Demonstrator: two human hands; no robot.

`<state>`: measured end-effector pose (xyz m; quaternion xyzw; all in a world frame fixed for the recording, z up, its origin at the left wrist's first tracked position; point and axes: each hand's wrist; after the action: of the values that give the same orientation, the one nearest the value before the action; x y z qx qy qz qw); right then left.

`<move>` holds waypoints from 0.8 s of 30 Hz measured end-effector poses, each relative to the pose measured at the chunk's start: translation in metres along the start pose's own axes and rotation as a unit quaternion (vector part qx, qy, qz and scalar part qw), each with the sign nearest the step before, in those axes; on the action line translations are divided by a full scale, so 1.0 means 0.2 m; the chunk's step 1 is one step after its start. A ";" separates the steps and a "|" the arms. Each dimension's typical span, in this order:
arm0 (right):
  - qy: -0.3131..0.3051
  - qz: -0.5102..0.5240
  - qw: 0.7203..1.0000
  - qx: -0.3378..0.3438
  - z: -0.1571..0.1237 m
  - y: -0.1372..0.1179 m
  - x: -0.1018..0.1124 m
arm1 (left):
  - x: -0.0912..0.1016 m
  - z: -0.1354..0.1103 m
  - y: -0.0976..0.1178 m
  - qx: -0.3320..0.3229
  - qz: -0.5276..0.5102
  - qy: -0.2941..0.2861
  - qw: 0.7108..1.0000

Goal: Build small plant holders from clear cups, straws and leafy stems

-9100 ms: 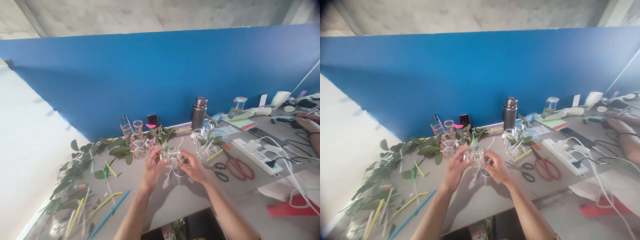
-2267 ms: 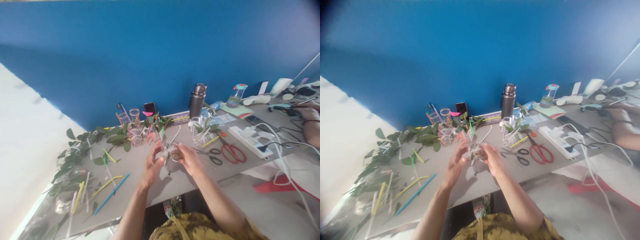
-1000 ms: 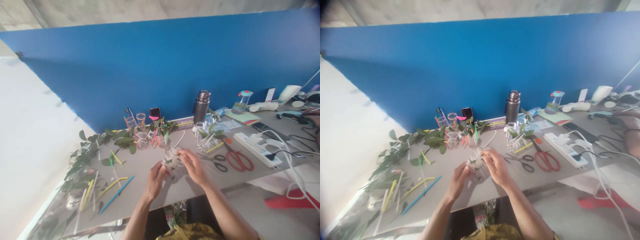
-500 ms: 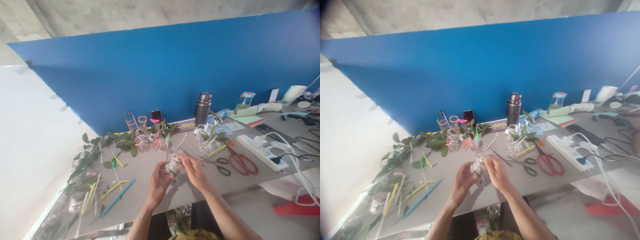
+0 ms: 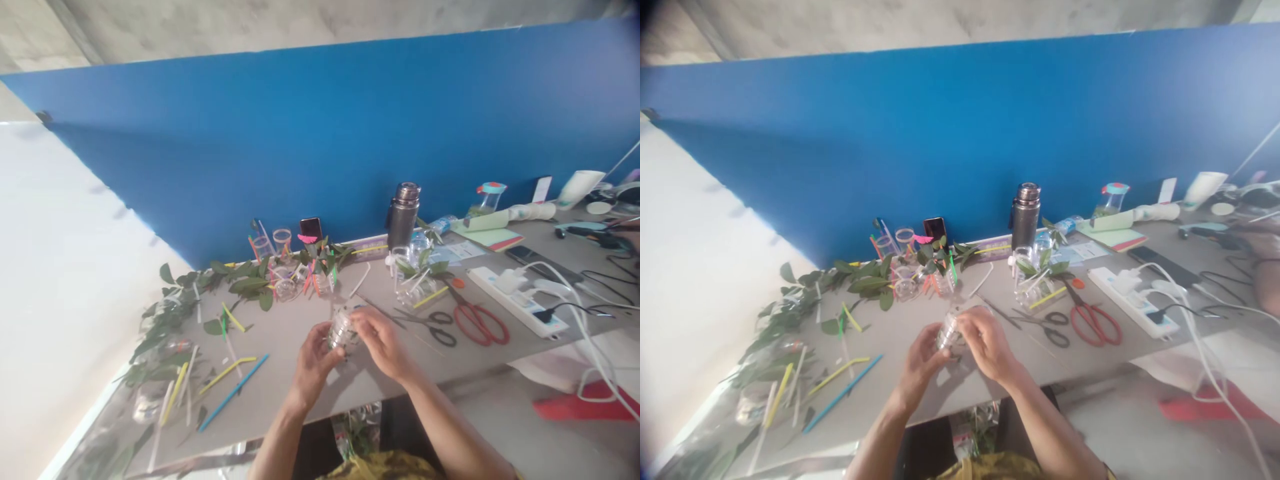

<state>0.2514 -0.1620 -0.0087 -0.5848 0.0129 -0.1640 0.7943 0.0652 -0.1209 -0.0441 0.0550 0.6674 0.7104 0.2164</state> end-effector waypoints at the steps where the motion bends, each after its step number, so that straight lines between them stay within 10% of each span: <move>1: 0.008 0.026 0.999 -0.019 0.01 0.00 0.03 | 0.02 0.01 0.00 0.008 -0.014 0.013 1.000; 7: 0.175 0.074 0.976 -0.105 0.09 0.08 0.25 | 0.14 0.04 -0.04 0.025 -0.131 0.099 0.986; 12: 0.057 -0.133 0.986 -0.079 0.04 0.21 0.14 | 0.16 0.06 -0.03 0.029 -0.173 0.088 0.981; 17: -0.009 -0.383 0.923 0.014 0.00 0.30 -0.03 | 0.15 0.05 0.01 0.026 -0.222 0.077 0.972; 24: -0.041 -0.432 0.901 -0.018 0.09 0.28 -0.04 | 0.22 0.01 -0.01 0.076 -0.313 0.064 0.945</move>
<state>0.2617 -0.1286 -0.0559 -0.5531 -0.2709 -0.4665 0.6349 0.0270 -0.1017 -0.0557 -0.1859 0.7157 0.5558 0.3799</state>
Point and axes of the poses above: each hand's wrist, its own z-axis towards the middle knuckle, its own x-axis out of the back of the hand, y = z × x, and after that the axes turned 6 degrees about -x, right-handed
